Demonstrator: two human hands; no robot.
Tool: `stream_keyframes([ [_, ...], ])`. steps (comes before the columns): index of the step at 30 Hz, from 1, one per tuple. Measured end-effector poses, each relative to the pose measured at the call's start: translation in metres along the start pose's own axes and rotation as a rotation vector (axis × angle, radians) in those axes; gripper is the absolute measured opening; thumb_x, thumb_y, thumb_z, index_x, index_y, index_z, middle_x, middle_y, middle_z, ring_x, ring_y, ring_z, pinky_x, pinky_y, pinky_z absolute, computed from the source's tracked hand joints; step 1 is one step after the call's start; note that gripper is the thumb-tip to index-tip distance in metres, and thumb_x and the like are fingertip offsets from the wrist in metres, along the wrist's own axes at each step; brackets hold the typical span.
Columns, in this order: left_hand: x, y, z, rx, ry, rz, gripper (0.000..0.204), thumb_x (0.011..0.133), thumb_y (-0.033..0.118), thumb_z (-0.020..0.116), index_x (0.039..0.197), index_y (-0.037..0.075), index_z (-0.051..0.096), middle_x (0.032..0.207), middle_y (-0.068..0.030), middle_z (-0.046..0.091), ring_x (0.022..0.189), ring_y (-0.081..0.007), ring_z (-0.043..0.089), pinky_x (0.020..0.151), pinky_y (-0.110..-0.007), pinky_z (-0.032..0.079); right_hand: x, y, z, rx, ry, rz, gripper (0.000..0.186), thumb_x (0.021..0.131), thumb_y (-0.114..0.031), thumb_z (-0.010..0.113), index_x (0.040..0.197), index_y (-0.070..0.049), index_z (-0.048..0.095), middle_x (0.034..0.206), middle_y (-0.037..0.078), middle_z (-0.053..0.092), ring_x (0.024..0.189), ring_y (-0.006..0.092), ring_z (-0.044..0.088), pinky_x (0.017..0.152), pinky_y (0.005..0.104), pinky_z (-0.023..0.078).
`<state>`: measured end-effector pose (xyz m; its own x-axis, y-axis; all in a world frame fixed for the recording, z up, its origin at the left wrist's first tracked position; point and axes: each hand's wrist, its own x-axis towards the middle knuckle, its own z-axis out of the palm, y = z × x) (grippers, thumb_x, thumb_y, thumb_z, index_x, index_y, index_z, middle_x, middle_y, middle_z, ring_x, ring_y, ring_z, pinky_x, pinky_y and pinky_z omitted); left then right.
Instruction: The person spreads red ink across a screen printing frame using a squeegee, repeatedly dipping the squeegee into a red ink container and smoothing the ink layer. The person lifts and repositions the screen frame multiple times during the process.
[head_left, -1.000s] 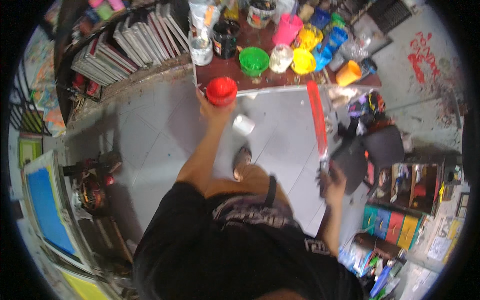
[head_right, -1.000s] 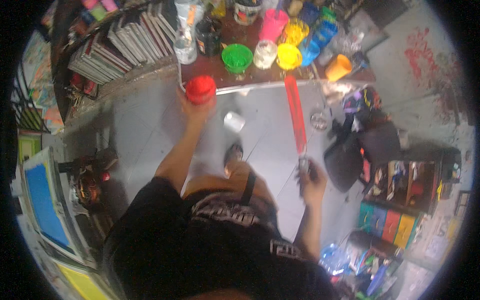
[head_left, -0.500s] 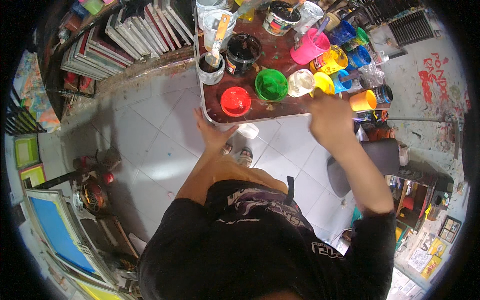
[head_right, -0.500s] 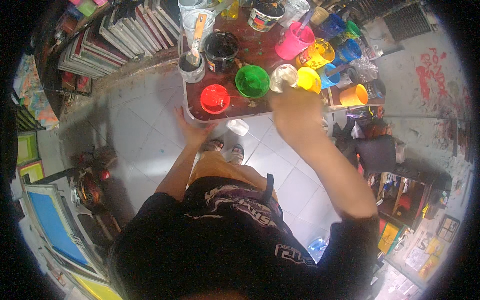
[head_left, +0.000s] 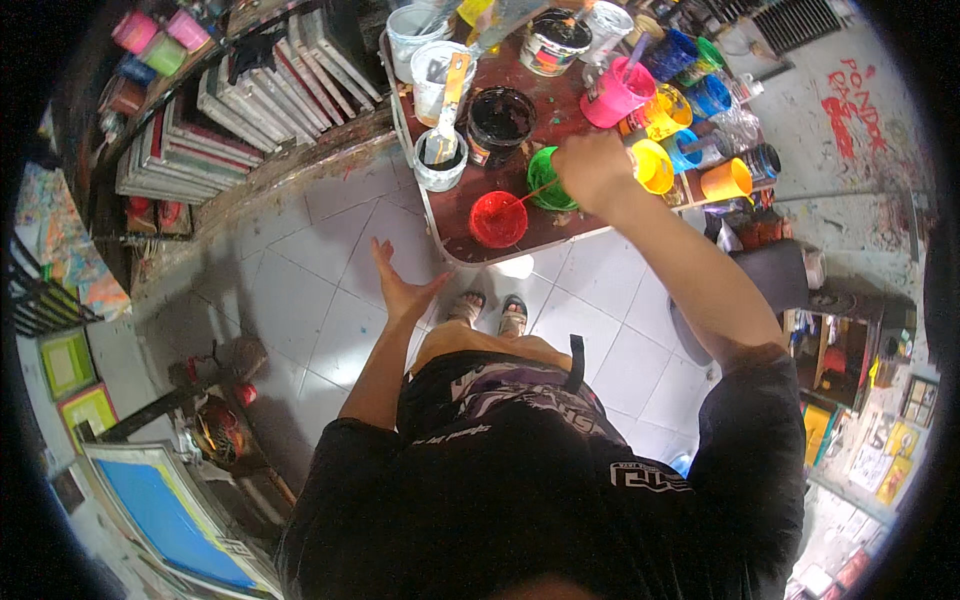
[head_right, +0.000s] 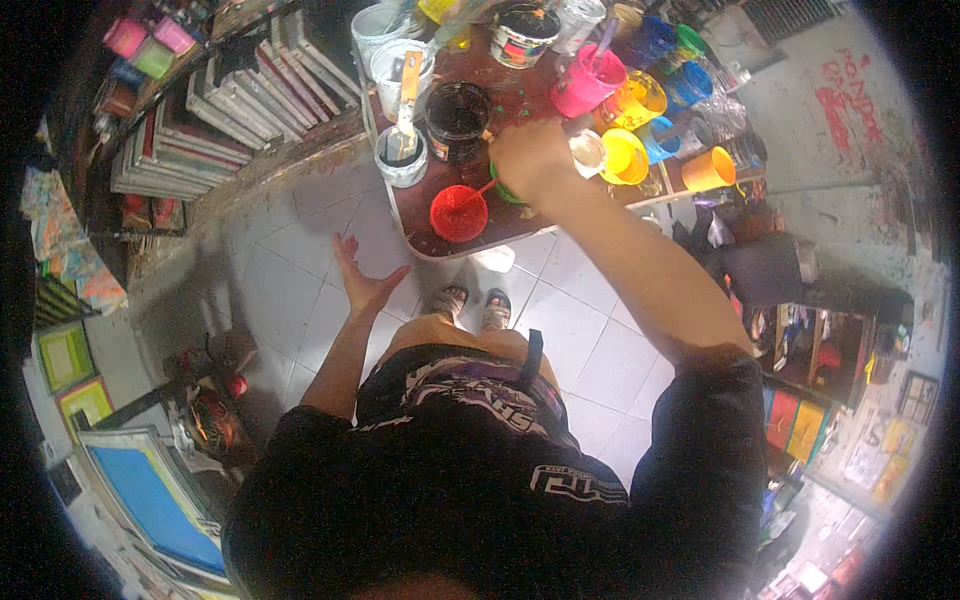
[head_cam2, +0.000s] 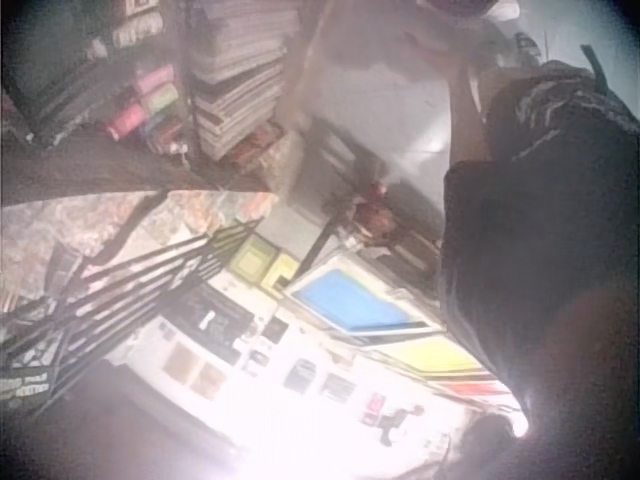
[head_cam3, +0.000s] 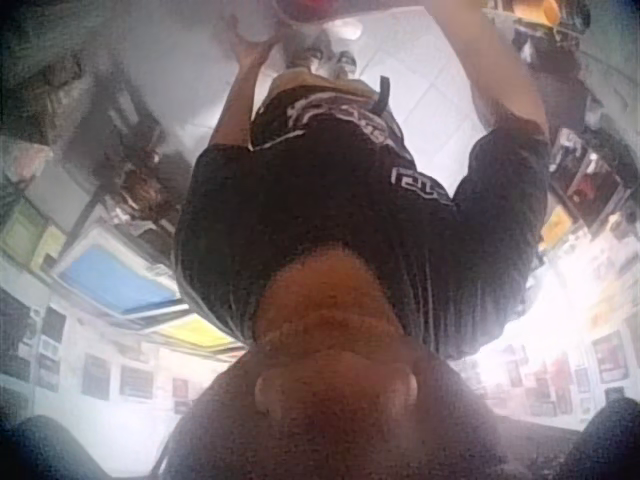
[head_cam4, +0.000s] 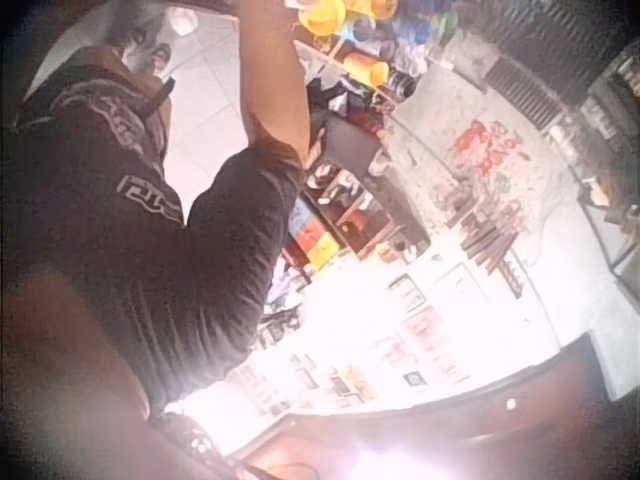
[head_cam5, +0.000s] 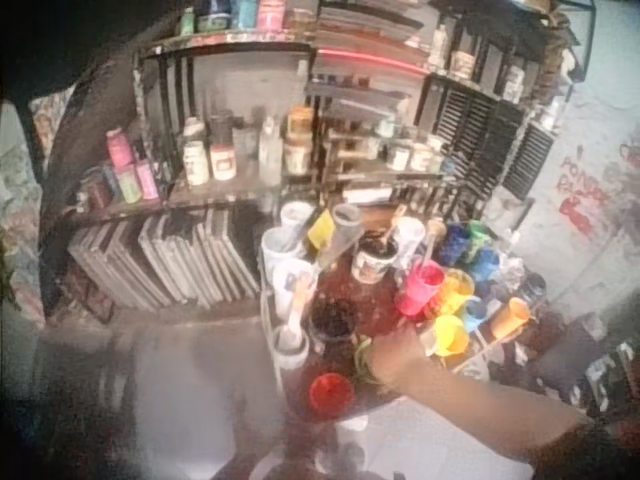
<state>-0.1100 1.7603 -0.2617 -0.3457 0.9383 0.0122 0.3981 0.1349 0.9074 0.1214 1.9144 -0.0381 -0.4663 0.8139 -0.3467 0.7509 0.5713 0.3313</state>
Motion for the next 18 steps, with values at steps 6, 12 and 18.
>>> stream_keyframes([
  [6, 0.018, -0.012, 0.003, 0.037, 0.013, -0.025, 0.122, 0.054, 0.025, 0.087, 0.141, 0.003, 0.006, 0.133, -0.0208, 0.036, 0.122, -0.0321, 0.037, 0.1, -0.044, 0.031, -0.009, 0.015, 0.052, 0.044, 0.205, 0.031, 0.034, 0.078, -0.016, 0.055, 0.112, -0.018, 0.06, 0.119, 0.012, 0.053, 0.104, 0.0289, 0.055, 0.092, 0.0457, 0.04],
  [12, 0.027, 0.023, -0.012, -0.027, 0.079, 0.107, 0.109, 0.062, 0.026, 0.083, 0.141, 0.003, 0.011, 0.128, -0.0166, 0.04, 0.115, -0.0265, 0.042, 0.091, -0.044, 0.034, -0.087, 0.01, 0.052, 0.497, 0.787, 0.126, 0.054, 0.067, -0.009, 0.069, 0.118, -0.016, 0.054, 0.121, 0.015, 0.046, 0.109, 0.0314, 0.049, 0.093, 0.0473, 0.038],
  [18, 0.013, 0.069, -0.003, -0.081, 0.065, 0.198, 0.102, 0.065, 0.023, 0.08, 0.14, 0.002, 0.014, 0.127, -0.0151, 0.041, 0.11, -0.0241, 0.044, 0.089, -0.039, 0.034, -0.25, -0.018, 0.1, 0.676, 1.031, 0.671, 0.041, 0.07, -0.003, 0.068, 0.11, -0.006, 0.059, 0.11, 0.016, 0.053, 0.097, 0.0294, 0.056, 0.081, 0.0358, 0.048],
])
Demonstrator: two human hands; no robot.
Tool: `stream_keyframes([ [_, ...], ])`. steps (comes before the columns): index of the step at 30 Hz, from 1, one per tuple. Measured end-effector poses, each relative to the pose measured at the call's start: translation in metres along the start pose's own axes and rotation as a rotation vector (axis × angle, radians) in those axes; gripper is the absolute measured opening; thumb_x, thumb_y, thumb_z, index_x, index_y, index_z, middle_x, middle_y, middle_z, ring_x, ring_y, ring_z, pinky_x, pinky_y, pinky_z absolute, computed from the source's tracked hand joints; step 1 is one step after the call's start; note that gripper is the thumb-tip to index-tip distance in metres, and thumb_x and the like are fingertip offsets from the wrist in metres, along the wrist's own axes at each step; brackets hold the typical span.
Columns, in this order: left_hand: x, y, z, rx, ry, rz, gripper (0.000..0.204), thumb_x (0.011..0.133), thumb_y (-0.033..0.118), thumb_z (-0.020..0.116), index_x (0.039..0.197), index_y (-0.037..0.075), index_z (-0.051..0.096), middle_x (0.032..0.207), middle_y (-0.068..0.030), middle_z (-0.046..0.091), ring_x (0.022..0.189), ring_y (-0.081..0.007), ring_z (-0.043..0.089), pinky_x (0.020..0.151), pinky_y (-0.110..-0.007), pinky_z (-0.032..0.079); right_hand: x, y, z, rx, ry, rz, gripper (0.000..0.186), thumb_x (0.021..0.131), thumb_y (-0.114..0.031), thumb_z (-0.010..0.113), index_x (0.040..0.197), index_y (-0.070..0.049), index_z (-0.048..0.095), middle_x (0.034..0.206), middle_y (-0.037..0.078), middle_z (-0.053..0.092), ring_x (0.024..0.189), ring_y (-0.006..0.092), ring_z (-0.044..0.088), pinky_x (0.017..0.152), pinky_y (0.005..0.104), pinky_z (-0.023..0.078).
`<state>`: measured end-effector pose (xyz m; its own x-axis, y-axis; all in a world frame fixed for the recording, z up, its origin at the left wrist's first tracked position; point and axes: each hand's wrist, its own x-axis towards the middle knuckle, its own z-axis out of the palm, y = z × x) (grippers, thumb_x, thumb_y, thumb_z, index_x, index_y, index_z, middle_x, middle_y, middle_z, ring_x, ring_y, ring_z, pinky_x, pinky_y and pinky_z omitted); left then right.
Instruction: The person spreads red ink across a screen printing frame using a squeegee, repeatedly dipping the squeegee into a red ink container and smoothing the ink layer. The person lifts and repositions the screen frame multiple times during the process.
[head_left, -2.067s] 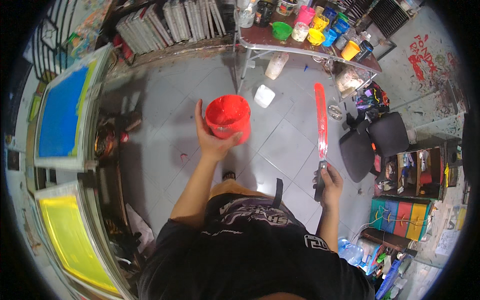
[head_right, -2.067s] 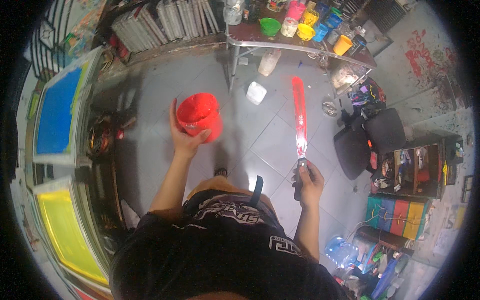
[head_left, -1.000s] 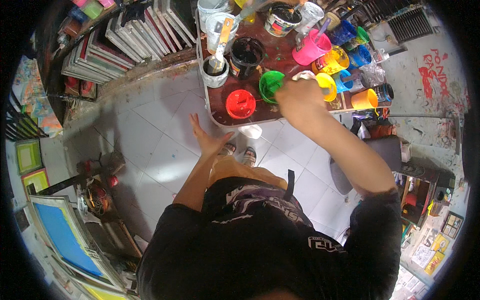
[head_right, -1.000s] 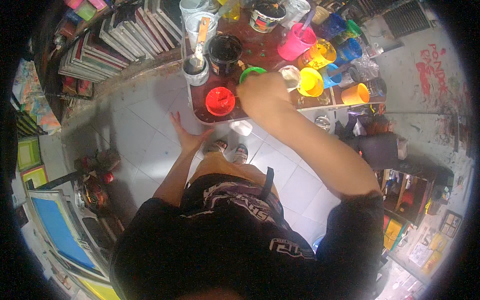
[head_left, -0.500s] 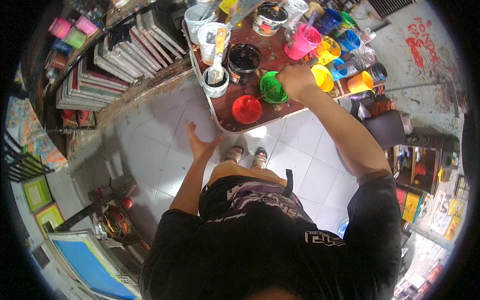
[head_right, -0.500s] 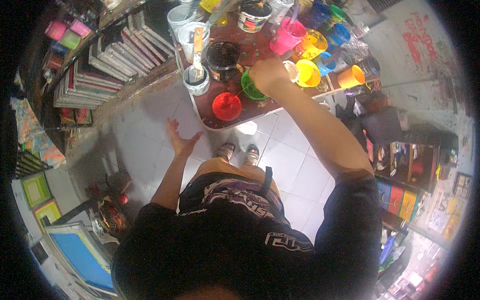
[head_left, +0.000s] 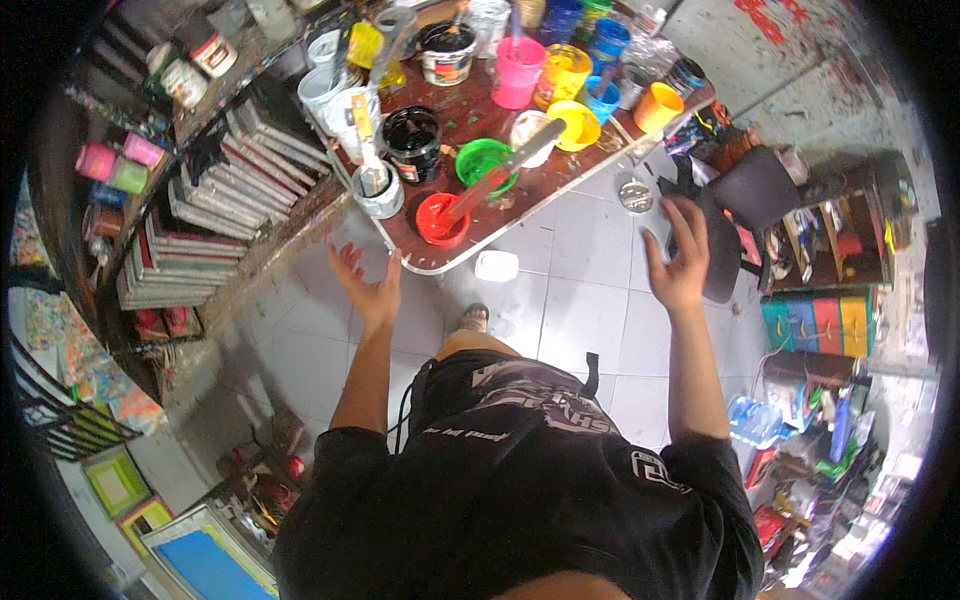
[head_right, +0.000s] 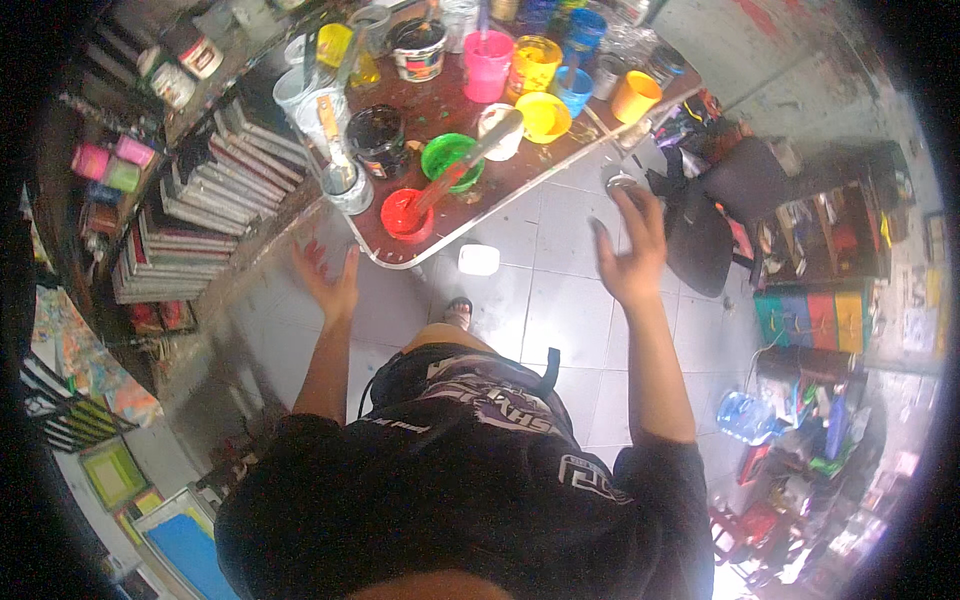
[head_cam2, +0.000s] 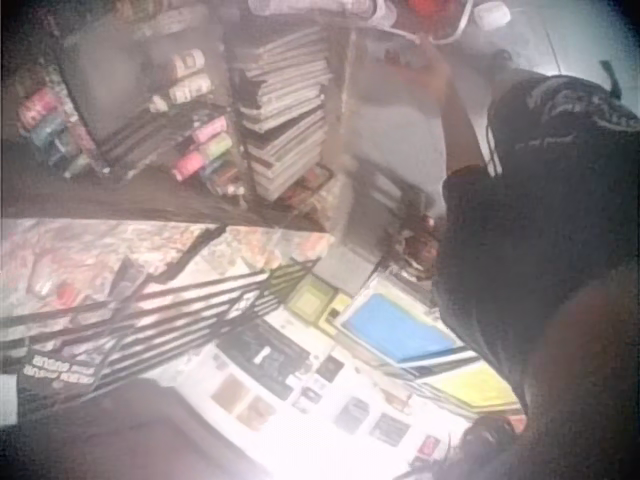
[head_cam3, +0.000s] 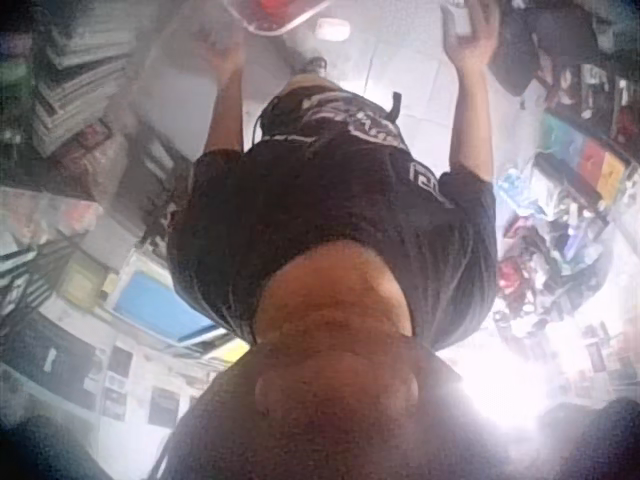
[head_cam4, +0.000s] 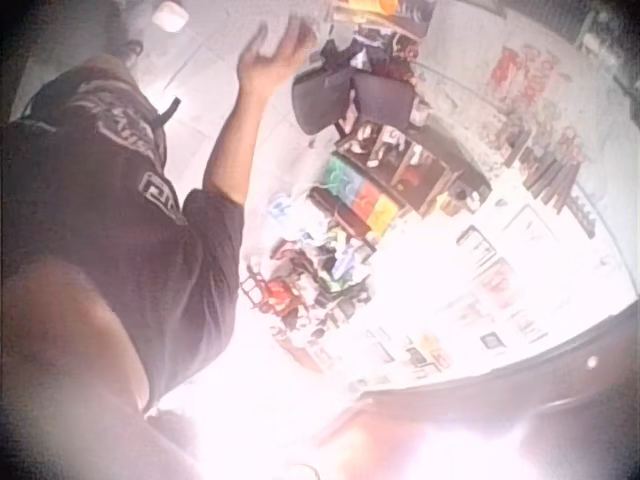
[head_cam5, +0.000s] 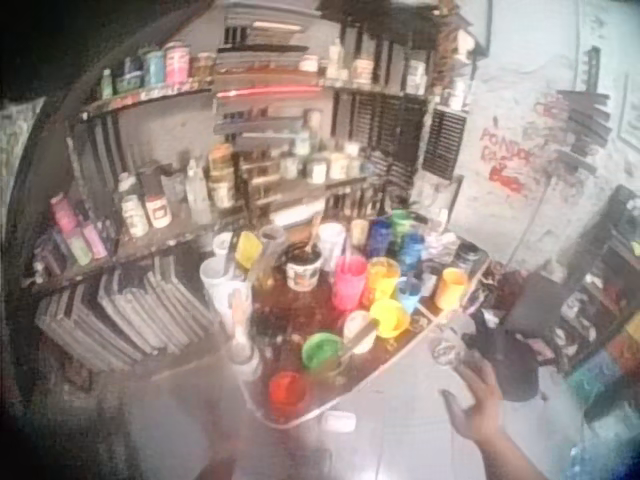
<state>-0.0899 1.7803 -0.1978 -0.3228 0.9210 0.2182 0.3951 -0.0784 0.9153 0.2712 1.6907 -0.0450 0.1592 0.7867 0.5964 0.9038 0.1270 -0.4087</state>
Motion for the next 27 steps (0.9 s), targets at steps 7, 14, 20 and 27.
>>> stream_keyframes([
  [7, -0.07, 0.079, 0.067, -0.44, -0.404, 0.087, 0.094, 0.074, 0.044, 0.067, 0.141, 0.003, 0.015, 0.13, -0.0162, 0.039, 0.116, -0.0264, 0.041, 0.093, -0.04, 0.033, -0.265, 0.052, -0.14, 0.173, 0.285, 0.97, 0.03, 0.084, -0.013, 0.062, 0.109, 0.003, 0.058, 0.102, 0.013, 0.061, 0.086, 0.0196, 0.061, 0.07, 0.0278, 0.05],
  [14, -0.265, 0.251, 0.115, -1.341, -2.006, -0.978, 0.114, 0.064, 0.085, 0.039, 0.143, 0.007, 0.013, 0.144, -0.0214, 0.021, 0.133, -0.0379, 0.02, 0.102, -0.053, 0.025, -0.437, -0.09, -0.265, 0.263, 0.979, 1.228, 0.054, 0.094, -0.03, 0.046, 0.134, 0.004, 0.033, 0.11, 0.016, 0.059, 0.088, 0.0204, 0.061, 0.072, 0.0286, 0.049],
  [20, -0.477, 0.346, 0.058, -0.871, -2.741, -1.157, 0.115, 0.063, 0.087, 0.036, 0.144, 0.008, 0.011, 0.146, -0.0196, 0.016, 0.134, -0.037, 0.017, 0.104, -0.052, 0.025, -0.502, -0.209, -0.332, 0.32, 1.361, 1.136, 0.048, 0.096, -0.025, 0.041, 0.135, 0.002, 0.032, 0.111, 0.017, 0.057, 0.088, 0.0197, 0.061, 0.072, 0.0285, 0.05],
  [27, -0.638, 0.371, -0.029, -0.06, -3.023, -0.548, 0.107, 0.071, 0.083, 0.031, 0.145, 0.008, 0.009, 0.146, -0.0187, 0.019, 0.132, -0.0339, 0.025, 0.105, -0.049, 0.017, -0.628, -0.387, -0.378, 0.036, 1.865, 1.176, 0.051, 0.094, -0.025, 0.048, 0.134, 0.001, 0.033, 0.109, 0.016, 0.059, 0.085, 0.0189, 0.061, 0.07, 0.028, 0.051],
])
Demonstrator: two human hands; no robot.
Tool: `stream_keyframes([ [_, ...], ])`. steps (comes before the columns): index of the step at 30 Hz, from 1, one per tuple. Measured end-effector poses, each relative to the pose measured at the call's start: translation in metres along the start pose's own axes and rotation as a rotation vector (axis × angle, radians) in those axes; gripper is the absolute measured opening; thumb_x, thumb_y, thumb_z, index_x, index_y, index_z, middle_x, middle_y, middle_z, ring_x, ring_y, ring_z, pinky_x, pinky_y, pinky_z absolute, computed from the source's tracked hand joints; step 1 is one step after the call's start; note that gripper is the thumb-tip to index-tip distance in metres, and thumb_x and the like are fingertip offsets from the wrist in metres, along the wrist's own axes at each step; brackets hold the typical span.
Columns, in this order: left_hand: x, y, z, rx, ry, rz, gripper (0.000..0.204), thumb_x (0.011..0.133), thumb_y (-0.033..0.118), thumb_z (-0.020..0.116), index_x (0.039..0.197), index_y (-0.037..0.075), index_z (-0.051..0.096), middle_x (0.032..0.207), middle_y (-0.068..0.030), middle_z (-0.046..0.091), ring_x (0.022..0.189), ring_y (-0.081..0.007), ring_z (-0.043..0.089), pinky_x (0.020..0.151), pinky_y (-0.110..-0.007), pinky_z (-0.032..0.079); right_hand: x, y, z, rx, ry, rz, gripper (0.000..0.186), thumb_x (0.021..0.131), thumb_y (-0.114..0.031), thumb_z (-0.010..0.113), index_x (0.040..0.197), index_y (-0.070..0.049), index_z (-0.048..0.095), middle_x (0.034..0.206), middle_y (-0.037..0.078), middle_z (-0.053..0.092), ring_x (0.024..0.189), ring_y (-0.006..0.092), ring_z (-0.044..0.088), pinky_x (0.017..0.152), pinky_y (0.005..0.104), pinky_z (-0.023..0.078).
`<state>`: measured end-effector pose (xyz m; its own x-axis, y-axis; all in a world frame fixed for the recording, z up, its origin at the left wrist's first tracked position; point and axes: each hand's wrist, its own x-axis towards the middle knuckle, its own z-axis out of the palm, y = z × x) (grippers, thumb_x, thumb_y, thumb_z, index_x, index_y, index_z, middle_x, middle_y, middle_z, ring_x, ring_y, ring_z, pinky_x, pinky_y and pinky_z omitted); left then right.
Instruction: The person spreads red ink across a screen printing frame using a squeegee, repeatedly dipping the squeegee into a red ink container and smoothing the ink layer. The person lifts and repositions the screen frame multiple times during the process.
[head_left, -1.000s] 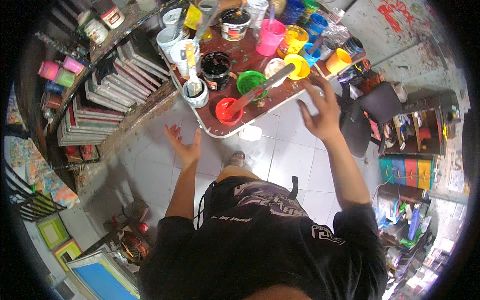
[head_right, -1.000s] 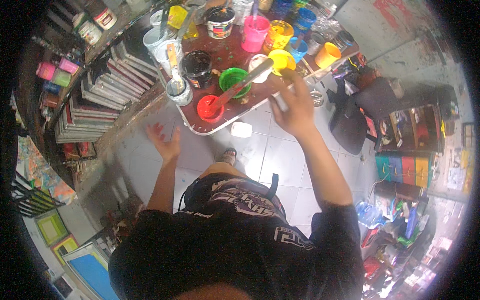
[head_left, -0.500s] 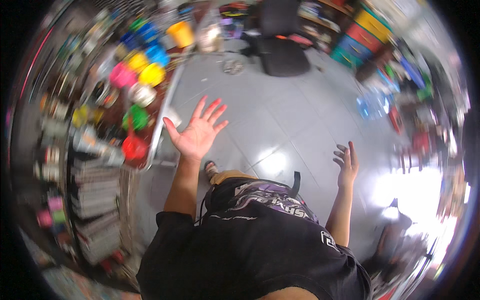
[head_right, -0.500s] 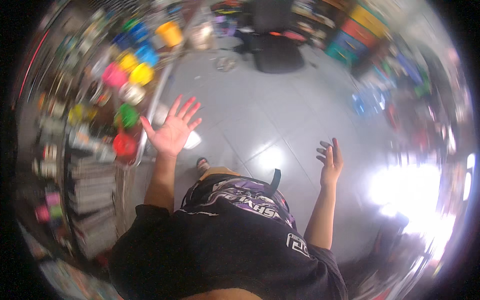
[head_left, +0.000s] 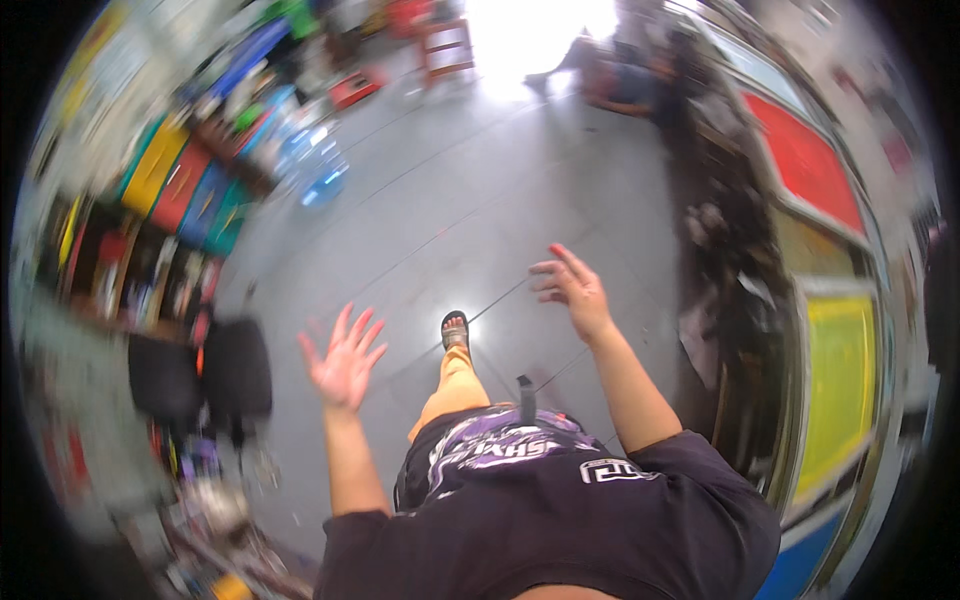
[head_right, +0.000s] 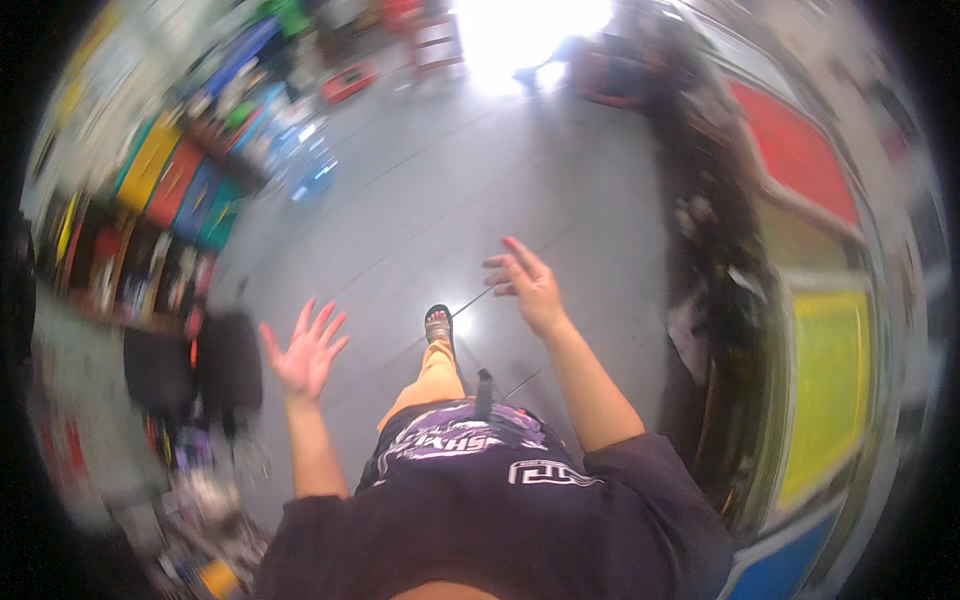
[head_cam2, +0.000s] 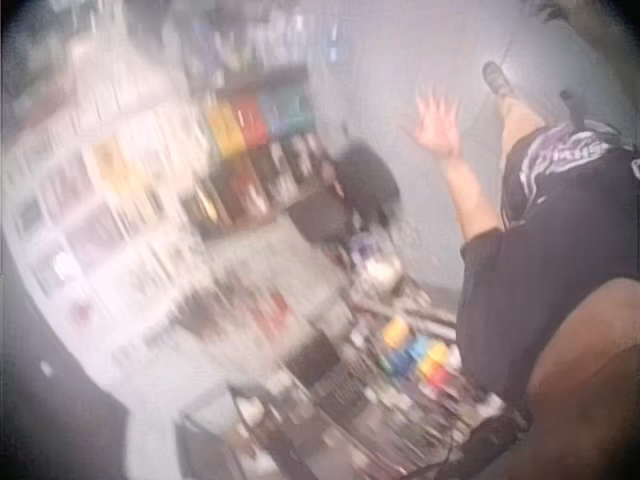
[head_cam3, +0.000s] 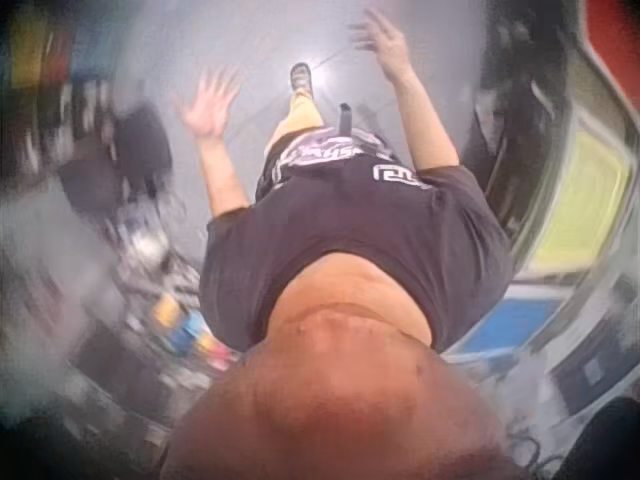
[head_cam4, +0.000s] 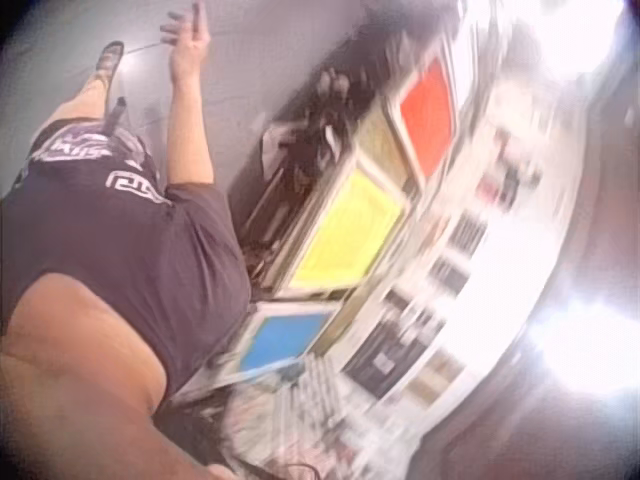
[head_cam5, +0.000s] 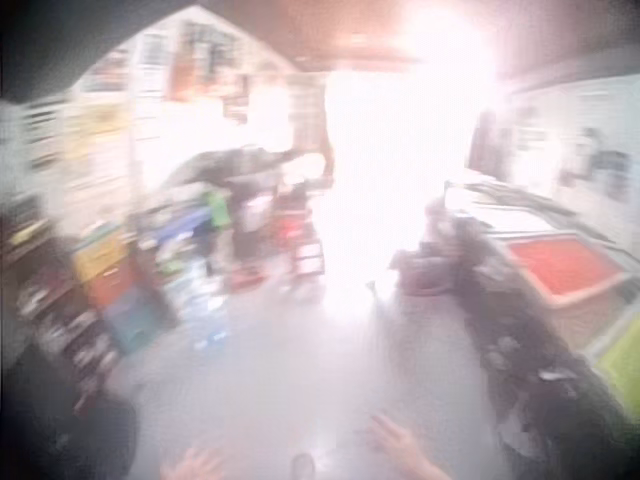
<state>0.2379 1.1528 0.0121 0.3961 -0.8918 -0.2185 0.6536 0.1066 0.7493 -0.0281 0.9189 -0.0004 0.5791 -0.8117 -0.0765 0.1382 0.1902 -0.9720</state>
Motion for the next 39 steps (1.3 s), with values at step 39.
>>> stream_keyframes([
  [39, 0.815, -0.442, 0.962, 0.896, -1.044, 0.146, 0.033, 0.086, 0.026, 0.058, 0.108, 0.002, 0.062, 0.092, -0.0053, 0.065, 0.083, -0.0113, 0.058, 0.072, -0.024, 0.043, 0.071, -0.302, -0.75, -0.452, 1.871, -0.041, 0.058, 0.086, -0.025, 0.059, 0.131, 0.006, 0.037, 0.113, 0.017, 0.057, 0.1, 0.0227, 0.057, 0.085, 0.0333, 0.044],
])
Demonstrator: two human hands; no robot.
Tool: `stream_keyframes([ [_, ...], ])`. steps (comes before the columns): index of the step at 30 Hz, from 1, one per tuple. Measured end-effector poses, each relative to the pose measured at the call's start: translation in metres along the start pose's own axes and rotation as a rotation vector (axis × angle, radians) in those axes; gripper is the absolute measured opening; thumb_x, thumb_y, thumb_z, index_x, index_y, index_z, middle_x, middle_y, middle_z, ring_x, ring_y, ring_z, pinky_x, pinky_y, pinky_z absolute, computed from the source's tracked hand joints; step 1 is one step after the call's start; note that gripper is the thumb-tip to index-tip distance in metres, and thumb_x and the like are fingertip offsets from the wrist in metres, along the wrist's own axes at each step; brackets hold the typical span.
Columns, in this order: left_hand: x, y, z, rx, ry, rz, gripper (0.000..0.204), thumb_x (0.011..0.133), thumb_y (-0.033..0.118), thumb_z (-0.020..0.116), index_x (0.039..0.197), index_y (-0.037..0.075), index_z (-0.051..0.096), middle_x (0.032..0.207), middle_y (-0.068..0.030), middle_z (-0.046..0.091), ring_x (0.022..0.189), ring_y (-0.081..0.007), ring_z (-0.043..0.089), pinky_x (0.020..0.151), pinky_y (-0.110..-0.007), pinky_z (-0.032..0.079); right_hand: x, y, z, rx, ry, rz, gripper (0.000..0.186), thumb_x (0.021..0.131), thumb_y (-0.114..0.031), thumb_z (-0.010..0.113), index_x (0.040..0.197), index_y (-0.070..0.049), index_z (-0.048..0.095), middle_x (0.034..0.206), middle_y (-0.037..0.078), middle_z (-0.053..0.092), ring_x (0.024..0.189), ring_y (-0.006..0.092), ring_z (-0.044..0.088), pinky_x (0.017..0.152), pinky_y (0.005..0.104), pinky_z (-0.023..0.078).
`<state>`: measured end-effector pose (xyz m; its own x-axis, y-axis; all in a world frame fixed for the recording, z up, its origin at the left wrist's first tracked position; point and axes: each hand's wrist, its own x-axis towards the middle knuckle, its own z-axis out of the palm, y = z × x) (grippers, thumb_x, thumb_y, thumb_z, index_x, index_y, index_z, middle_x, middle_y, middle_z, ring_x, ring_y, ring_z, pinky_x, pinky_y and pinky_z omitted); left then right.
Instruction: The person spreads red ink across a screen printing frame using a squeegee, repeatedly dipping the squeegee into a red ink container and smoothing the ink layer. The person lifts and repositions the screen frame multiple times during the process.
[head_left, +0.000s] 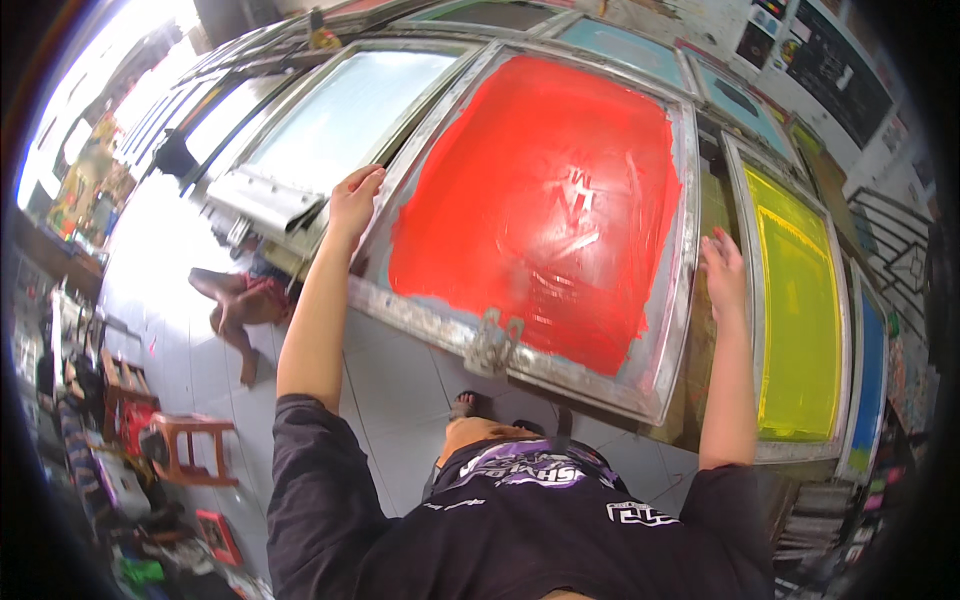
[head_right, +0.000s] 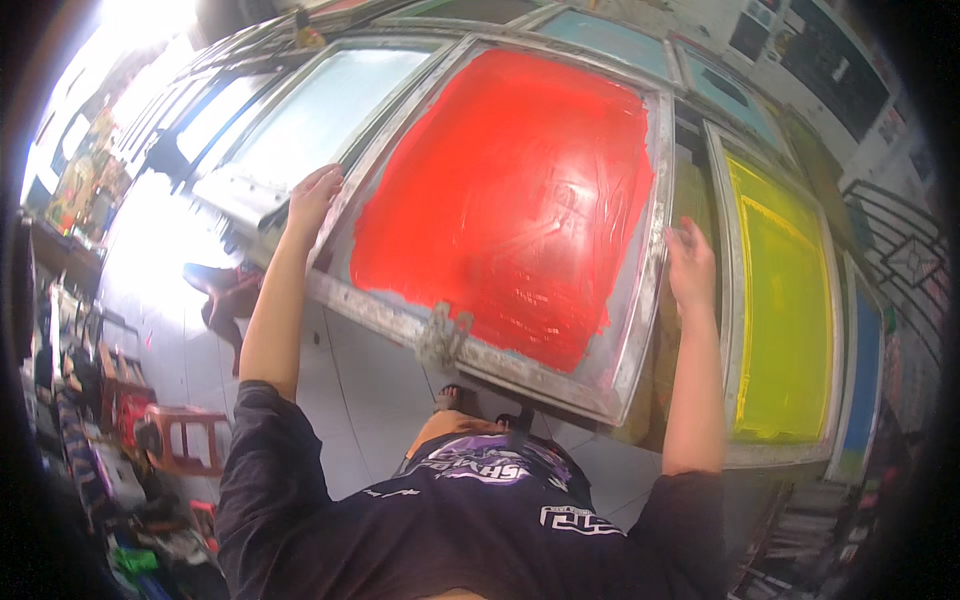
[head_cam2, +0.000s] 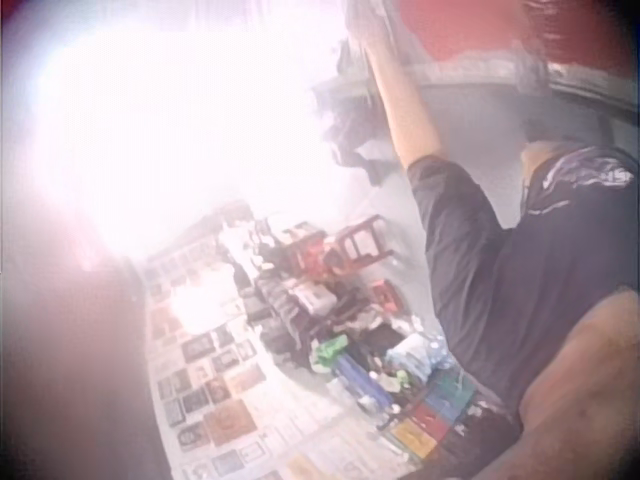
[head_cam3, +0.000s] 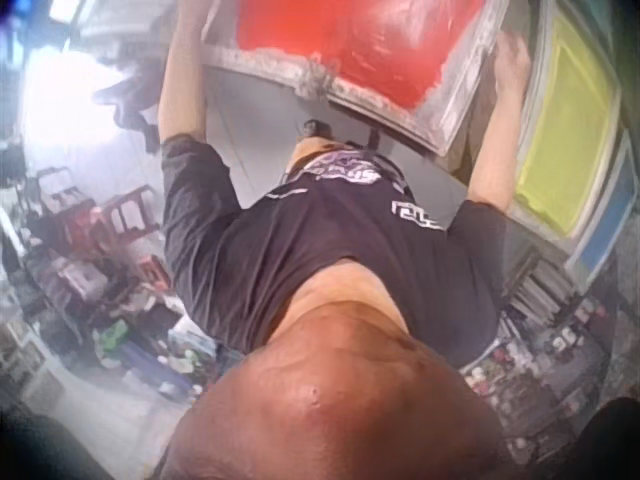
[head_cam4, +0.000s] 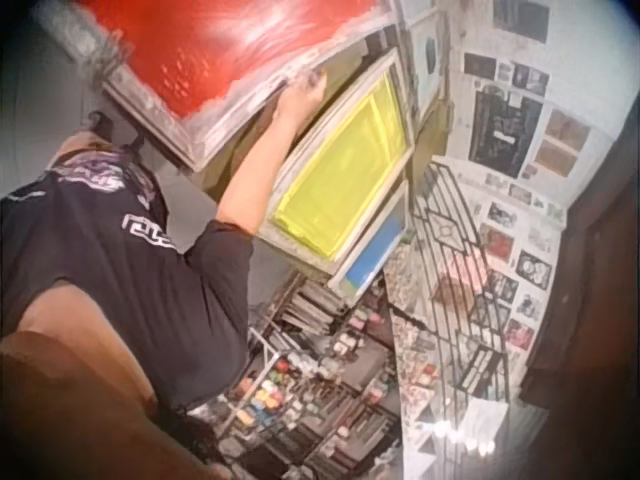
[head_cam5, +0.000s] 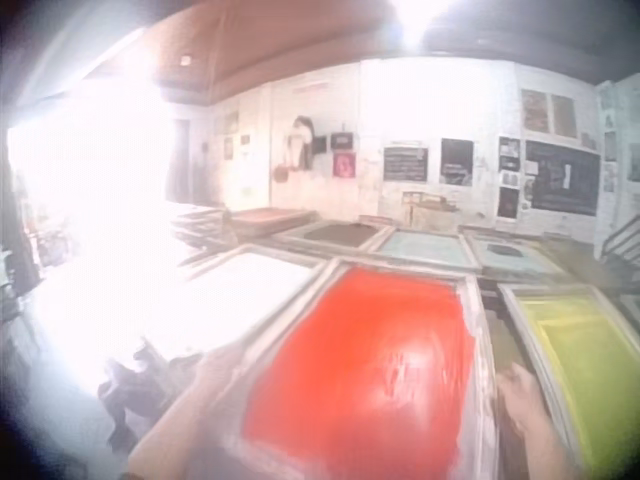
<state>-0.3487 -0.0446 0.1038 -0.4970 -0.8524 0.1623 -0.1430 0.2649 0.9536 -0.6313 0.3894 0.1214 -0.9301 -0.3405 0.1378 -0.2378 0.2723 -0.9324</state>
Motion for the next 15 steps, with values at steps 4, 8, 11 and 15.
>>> stream_keyframes([
  [4, 0.094, -0.005, 0.036, 0.352, -0.042, -0.023, 0.044, 0.081, 0.039, 0.061, 0.106, 0.002, 0.064, 0.09, -0.0112, 0.066, 0.081, -0.0179, 0.061, 0.073, -0.029, 0.046, 0.06, 0.014, 0.022, -0.228, 0.084, 0.125, 0.068, 0.084, -0.032, 0.061, 0.132, 0.007, 0.034, 0.119, 0.021, 0.054, 0.108, 0.0264, 0.053, 0.091, 0.034, 0.04],
  [8, 0.151, -0.012, 0.076, 0.484, -0.224, -0.09, 0.056, 0.077, 0.05, 0.061, 0.105, 0.002, 0.064, 0.09, -0.0175, 0.065, 0.085, -0.0245, 0.062, 0.076, -0.034, 0.047, 0.101, 0.025, 0.031, -0.342, 0.264, 0.202, 0.069, 0.084, -0.033, 0.06, 0.132, 0.008, 0.033, 0.119, 0.022, 0.053, 0.11, 0.0263, 0.052, 0.093, 0.0335, 0.038],
  [11, 0.183, -0.033, 0.091, 0.405, -0.279, -0.213, 0.058, 0.077, 0.051, 0.06, 0.103, 0.0, 0.064, 0.091, -0.0193, 0.065, 0.087, -0.027, 0.062, 0.077, -0.036, 0.047, 0.117, 0.036, 0.039, -0.436, 0.284, 0.27, 0.073, 0.082, -0.04, 0.06, 0.132, 0.008, 0.035, 0.127, 0.025, 0.047, 0.118, 0.0305, 0.047, 0.097, 0.0364, 0.036],
  [15, 0.186, -0.031, 0.099, 0.333, -0.416, -0.265, 0.064, 0.074, 0.055, 0.062, 0.093, -0.006, 0.065, 0.082, -0.0105, 0.062, 0.07, -0.018, 0.053, 0.067, -0.032, 0.043, 0.137, 0.058, 0.028, -0.165, 0.152, 0.479, 0.075, 0.082, -0.043, 0.056, 0.131, 0.009, 0.036, 0.132, 0.026, 0.041, 0.123, 0.033, 0.042, 0.101, 0.0382, 0.033],
])
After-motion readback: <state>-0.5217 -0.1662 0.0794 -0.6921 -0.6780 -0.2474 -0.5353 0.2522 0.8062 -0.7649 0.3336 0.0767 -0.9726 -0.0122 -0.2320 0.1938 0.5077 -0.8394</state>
